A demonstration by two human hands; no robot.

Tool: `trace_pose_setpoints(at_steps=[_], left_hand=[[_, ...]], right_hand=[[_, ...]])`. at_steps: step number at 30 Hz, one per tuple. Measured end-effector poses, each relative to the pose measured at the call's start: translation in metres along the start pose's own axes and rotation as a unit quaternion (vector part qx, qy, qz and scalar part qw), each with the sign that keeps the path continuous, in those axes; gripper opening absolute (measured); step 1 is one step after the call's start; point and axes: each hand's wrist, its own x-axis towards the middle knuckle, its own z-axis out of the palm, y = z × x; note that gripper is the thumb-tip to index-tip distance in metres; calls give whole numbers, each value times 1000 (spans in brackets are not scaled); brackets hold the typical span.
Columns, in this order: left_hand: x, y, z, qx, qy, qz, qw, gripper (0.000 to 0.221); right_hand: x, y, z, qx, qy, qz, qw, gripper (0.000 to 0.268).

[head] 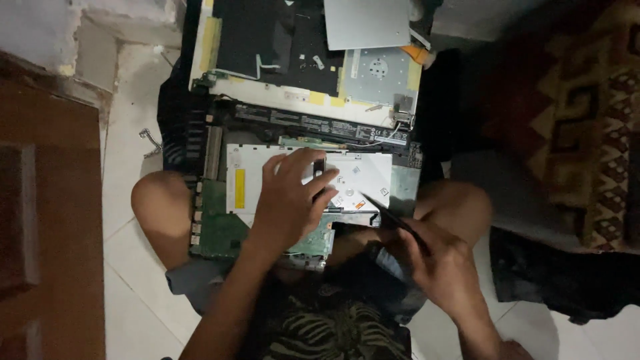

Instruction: Installing an internal optical drive into a laptop chassis and securing it with a screwdriver.

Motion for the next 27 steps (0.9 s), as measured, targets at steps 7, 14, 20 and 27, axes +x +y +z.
trace_pose_setpoints(at_steps=[7, 14, 20, 27], left_hand=[[-7, -4, 4, -62, 45, -1, 997, 21], [-6, -2, -2, -45, 46, -13, 998, 17], [-6, -3, -2, -40, 51, -11, 998, 17], [-6, -4, -2, -25, 28, -22, 999, 21]], right_hand=[[30, -32, -27, -131, -43, -73, 988, 30], [50, -54, -34, -188, -114, -136, 966, 23], [54, -61, -36, -181, -119, -144, 966, 26], [52, -63, -33, -206, -109, -123, 965, 27]])
